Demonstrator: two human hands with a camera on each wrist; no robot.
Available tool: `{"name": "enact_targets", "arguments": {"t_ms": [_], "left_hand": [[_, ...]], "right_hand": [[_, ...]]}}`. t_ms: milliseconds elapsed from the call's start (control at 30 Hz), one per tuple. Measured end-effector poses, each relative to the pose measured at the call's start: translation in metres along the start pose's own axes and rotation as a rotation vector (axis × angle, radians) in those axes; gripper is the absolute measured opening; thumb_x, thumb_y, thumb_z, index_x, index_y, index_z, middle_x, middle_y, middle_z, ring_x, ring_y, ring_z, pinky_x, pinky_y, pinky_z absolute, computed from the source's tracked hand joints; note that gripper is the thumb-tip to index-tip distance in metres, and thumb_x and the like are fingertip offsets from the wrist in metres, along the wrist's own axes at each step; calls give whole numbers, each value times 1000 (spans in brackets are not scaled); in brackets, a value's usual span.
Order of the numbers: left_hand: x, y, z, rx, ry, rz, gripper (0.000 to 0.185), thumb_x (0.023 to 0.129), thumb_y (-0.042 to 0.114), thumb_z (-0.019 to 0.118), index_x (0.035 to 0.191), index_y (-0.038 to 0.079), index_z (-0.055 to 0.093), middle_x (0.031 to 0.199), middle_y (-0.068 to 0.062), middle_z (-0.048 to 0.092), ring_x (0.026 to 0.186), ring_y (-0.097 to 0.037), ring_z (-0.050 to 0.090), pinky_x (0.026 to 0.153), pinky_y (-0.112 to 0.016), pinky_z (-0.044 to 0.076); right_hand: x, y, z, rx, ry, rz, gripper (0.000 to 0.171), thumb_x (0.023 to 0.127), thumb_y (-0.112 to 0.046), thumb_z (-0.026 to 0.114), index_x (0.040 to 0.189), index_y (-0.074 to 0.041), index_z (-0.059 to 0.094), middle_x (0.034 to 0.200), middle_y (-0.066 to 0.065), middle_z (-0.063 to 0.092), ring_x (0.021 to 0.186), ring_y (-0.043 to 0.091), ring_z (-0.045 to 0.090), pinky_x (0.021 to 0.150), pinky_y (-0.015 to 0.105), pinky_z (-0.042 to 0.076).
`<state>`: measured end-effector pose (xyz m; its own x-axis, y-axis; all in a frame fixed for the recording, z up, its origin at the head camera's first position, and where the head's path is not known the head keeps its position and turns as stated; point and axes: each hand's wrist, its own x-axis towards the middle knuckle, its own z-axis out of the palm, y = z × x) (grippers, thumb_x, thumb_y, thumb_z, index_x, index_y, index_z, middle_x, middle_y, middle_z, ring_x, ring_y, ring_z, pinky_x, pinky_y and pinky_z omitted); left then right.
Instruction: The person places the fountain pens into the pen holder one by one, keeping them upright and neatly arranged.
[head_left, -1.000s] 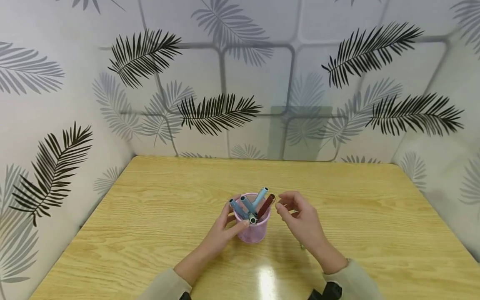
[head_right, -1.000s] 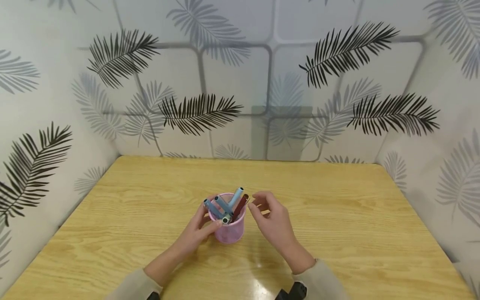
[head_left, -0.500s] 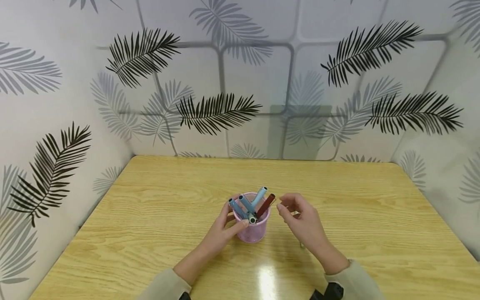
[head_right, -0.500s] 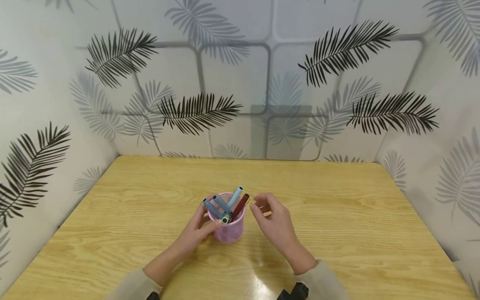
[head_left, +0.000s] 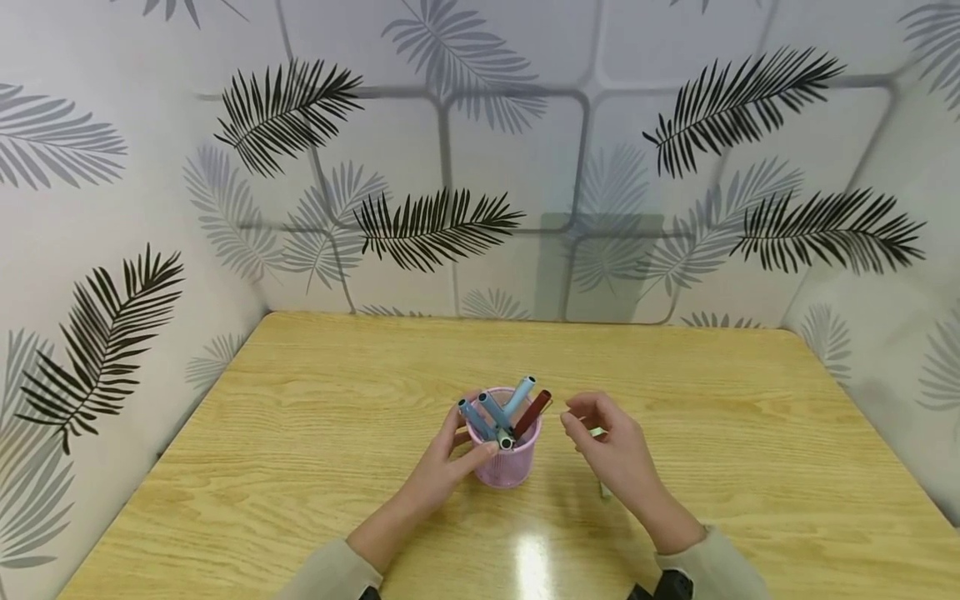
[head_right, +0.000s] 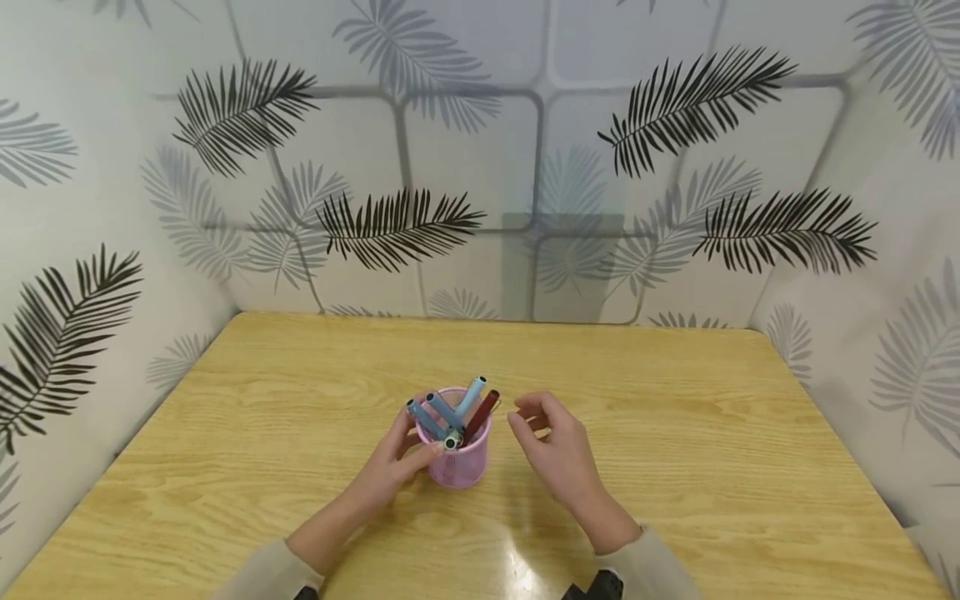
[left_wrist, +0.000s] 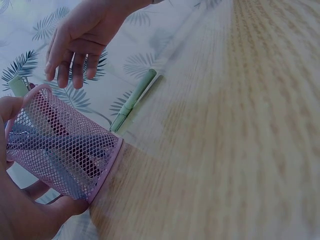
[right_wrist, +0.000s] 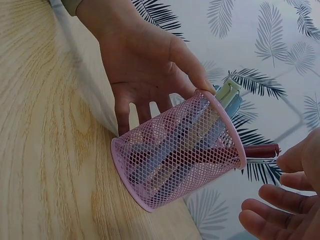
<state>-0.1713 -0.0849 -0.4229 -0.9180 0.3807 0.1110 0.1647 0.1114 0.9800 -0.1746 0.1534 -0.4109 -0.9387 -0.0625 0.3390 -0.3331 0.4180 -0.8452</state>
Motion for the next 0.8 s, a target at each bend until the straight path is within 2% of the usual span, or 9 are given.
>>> {"name": "enact_targets", "arguments": {"t_ms": [267, 500, 800], "left_hand": [[-1, -2, 0, -15, -4, -5, 63, 92, 20, 58, 145, 23, 23, 135, -20, 35, 122, -39, 39, 94, -51, 38], [-1, -3, 0, -17, -6, 13, 63, 92, 19, 58, 145, 23, 24, 133, -17, 36, 122, -40, 39, 94, -50, 39], [1, -5, -1, -15, 0, 33, 62, 92, 18, 58, 145, 22, 25, 132, -16, 38, 121, -39, 40, 93, -49, 40]], "right_hand": [[-1, 7, -4, -6, -8, 40, 19, 91, -15, 61, 107, -5, 60, 90, 8, 64, 76, 23, 61, 58, 25, 50], [1, 17, -8, -17, 5, 35, 20, 91, -19, 61, 106, -6, 61, 92, 7, 64, 77, 21, 61, 59, 26, 51], [4, 23, -10, -65, 13, 84, 20, 90, -17, 63, 105, -5, 60, 94, 9, 62, 77, 19, 59, 58, 25, 51]]}}
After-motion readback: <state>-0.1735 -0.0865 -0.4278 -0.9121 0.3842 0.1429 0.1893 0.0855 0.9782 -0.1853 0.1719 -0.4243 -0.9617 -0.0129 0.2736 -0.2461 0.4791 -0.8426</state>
